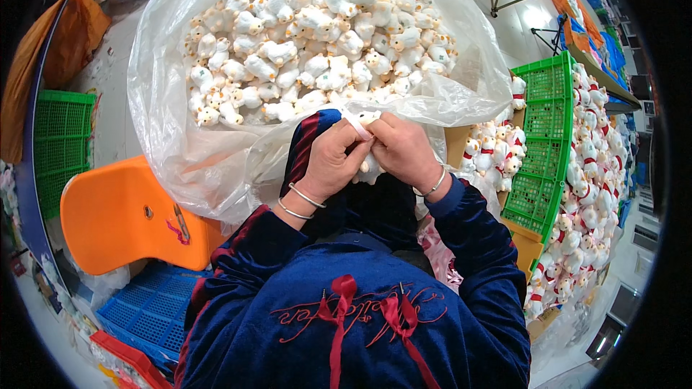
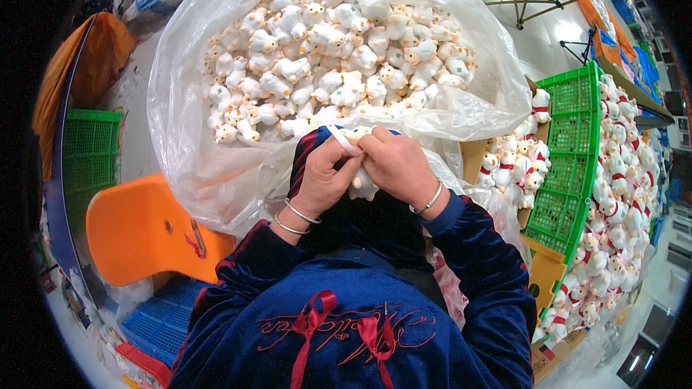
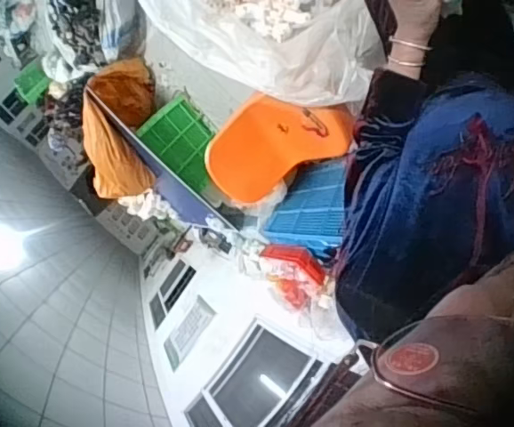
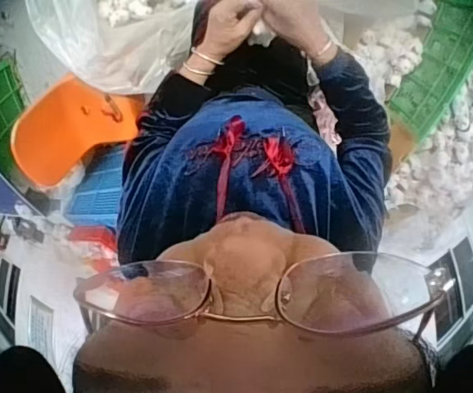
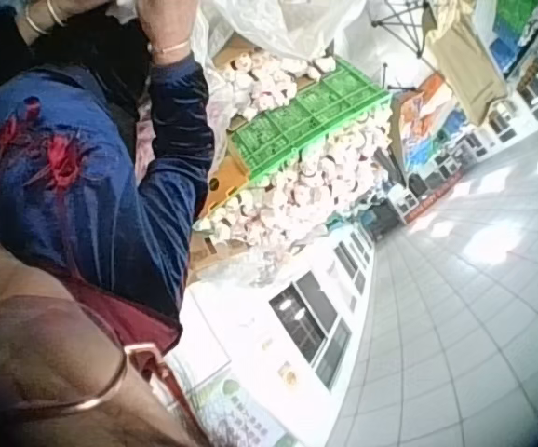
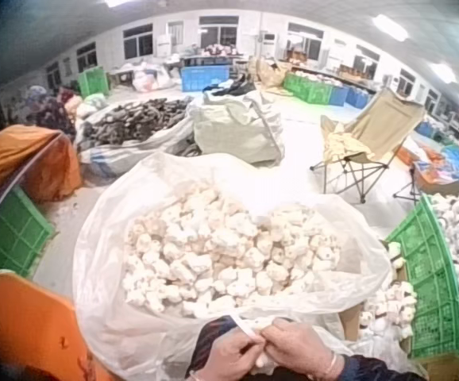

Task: The person ties red ribbons around the necks of small white plush toys. They pick up each toy, wrap the ribbon, and tie a bow, then place the finished toy into a green crate. The process is repeated for multiple toys.

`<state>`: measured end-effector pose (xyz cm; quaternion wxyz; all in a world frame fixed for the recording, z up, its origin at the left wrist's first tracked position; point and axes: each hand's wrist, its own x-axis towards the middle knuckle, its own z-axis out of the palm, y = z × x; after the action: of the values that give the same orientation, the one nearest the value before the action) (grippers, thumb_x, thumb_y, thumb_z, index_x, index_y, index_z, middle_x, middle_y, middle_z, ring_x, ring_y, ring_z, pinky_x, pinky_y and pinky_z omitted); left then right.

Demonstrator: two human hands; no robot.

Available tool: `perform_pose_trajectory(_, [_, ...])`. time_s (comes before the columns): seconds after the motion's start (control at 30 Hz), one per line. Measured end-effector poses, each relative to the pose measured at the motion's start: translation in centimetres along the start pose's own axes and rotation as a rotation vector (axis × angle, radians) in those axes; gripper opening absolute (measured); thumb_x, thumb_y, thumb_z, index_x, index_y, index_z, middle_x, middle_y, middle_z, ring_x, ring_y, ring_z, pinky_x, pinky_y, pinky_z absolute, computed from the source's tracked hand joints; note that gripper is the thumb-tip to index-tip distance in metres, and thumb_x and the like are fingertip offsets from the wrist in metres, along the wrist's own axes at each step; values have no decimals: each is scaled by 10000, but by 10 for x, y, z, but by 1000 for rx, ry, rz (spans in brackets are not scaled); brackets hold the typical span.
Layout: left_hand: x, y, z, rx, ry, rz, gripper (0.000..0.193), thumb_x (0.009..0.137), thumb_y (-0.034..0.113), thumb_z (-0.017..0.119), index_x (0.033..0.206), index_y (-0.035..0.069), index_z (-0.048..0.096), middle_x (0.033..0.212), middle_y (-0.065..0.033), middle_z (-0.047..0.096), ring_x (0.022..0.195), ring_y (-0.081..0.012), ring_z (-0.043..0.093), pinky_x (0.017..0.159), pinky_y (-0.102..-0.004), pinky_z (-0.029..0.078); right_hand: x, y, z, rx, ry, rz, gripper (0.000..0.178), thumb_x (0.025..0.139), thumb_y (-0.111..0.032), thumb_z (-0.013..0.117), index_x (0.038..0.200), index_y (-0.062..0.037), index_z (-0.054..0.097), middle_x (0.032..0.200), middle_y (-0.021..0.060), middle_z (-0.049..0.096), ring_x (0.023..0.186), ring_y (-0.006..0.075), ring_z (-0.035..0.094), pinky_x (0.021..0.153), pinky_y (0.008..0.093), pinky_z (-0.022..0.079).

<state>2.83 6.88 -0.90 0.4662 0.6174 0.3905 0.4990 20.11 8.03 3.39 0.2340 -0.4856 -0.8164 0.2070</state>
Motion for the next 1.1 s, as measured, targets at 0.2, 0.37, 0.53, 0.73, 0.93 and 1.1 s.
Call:
perform_pose_trajectory(0.2, [-8,-1,-5,80,-22,-13,86,894,19,729,961,18,675,945,-99,690,821,-187,677,728,-294,530,5,-3,-38,324,-274,219,95,854,-53,674,936,-6,674,812,146,681,740,309,675,674,371,534])
perform_pose_trajectory(0.37, [-10,-1,-5,117,2,53,81,880,14,733,937,15,675,950,-111,690,834,-219,688,731,-313,537,13,0,-54,173,-290,119,99,877,-55,683,935,19,653,801,121,645,725,228,634,686,344,512])
perform_pose_trajectory(0.53, [-12,1,-7,136,36,32,110,850,39,738,943,27,680,914,-137,674,750,-268,677,678,-340,544,6,9,-60,273,-377,187,169,946,-123,608,860,22,603,824,80,630,733,163,579,679,322,465])
perform_pose_trajectory(0.73, [-10,6,-6,147,1,35,93,857,20,713,927,14,653,889,-126,664,751,-253,668,677,-342,532,-5,8,-39,705,11,285,322,1014,-180,530,779,22,614,850,35,657,765,94,554,661,268,456])
perform_pose_trajectory(0.93, [-13,1,-9,86,56,46,55,884,-4,669,891,10,616,856,-115,616,768,-256,627,687,-338,502,-15,4,-20,1234,14,566,322,1048,-165,488,756,-39,537,755,34,558,658,91,473,571,263,394])
perform_pose_trajectory(1.1, [-23,9,-7,15,67,-63,33,919,12,655,905,9,625,874,-114,611,767,-244,617,696,-337,495,-24,-2,-11,565,-13,327,180,953,-125,651,838,-15,566,672,7,515,625,76,457,551,270,387])
